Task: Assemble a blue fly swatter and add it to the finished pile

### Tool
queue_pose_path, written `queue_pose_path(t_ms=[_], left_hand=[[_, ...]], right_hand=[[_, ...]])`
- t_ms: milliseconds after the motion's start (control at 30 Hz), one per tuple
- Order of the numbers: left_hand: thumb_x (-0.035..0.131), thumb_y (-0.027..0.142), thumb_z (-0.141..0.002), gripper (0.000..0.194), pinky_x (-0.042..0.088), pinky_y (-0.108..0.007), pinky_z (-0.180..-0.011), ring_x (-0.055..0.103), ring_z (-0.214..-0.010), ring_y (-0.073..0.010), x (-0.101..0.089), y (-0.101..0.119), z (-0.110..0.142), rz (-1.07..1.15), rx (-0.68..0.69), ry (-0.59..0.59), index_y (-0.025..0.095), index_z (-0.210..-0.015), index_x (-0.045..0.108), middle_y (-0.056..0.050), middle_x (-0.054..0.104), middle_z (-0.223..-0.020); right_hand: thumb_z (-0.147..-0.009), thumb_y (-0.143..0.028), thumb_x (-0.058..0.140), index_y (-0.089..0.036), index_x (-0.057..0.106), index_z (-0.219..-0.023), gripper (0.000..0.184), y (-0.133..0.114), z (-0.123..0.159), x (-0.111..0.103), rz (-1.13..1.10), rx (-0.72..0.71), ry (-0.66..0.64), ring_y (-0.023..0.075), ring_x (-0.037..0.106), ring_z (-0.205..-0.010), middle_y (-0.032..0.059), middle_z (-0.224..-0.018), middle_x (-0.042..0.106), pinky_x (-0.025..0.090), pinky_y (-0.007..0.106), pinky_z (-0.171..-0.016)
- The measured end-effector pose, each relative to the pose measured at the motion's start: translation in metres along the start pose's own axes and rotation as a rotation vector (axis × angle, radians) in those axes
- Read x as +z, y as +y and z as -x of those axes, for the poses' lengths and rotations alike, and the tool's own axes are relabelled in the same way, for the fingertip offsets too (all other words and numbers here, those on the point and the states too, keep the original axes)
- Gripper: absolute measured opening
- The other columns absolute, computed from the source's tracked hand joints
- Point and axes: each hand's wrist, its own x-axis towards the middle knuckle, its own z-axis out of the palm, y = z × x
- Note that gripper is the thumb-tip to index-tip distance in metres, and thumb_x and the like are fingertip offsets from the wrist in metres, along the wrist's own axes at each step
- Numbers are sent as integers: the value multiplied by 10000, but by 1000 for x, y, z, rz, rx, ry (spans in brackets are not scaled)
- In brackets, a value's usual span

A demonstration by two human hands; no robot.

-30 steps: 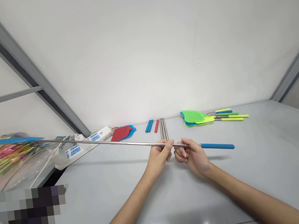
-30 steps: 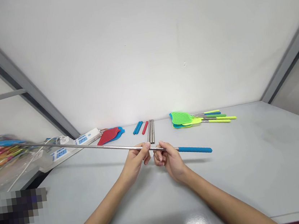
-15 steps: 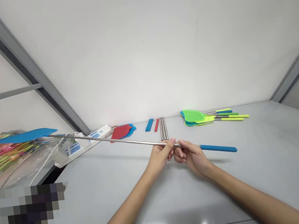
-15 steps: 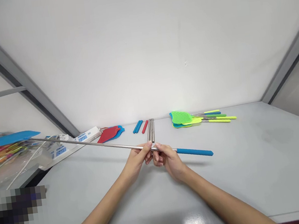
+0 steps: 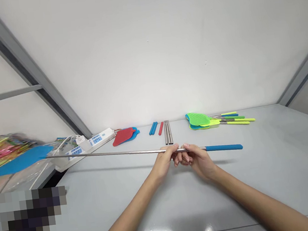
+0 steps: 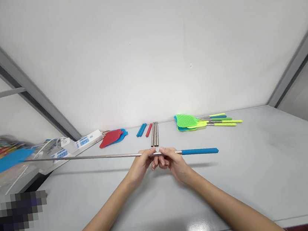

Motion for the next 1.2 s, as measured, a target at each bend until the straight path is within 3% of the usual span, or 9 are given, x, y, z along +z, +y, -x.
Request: queue_pose_path(t_ms=[200,633,867,1200], left_hand=[[307,344,-798,460,370,-250,-553,457,-475,-111,1,4,1,52,-21,-27,135,-437,503,-60,577,-559],[304,335,-801,456,353,-244,-511,475,-497,-116,1,4,0,55,-9,-61,128,-460,524,-71,594,-597],[205,466,-817,582,373,-258,-551,509,-562,-141,-2,-2,-1,42,14,-79,138,-442,506,-84,585,-591],[294,371,-802,449,383,-267,-638,527,-652,-163,-1,6,0,15,-27,-62,136,-484,506,-94,611,-696]], right_hand=[[-775,-463,378,-148,391,-392,496,2,-2,-1,48,2,32,127,489,-492,16,-477,467,284,263,-515],[-759,-413,446,-153,407,-395,449,5,-4,-3,132,-6,37,126,496,-493,23,-486,500,291,259,-502],[-763,-367,443,-151,397,-378,444,4,-5,-2,86,26,44,125,497,-480,22,-477,507,308,262,-524],[-767,-368,419,-155,407,-409,416,4,-4,-2,129,6,63,117,440,-521,29,-499,502,266,246,-496]])
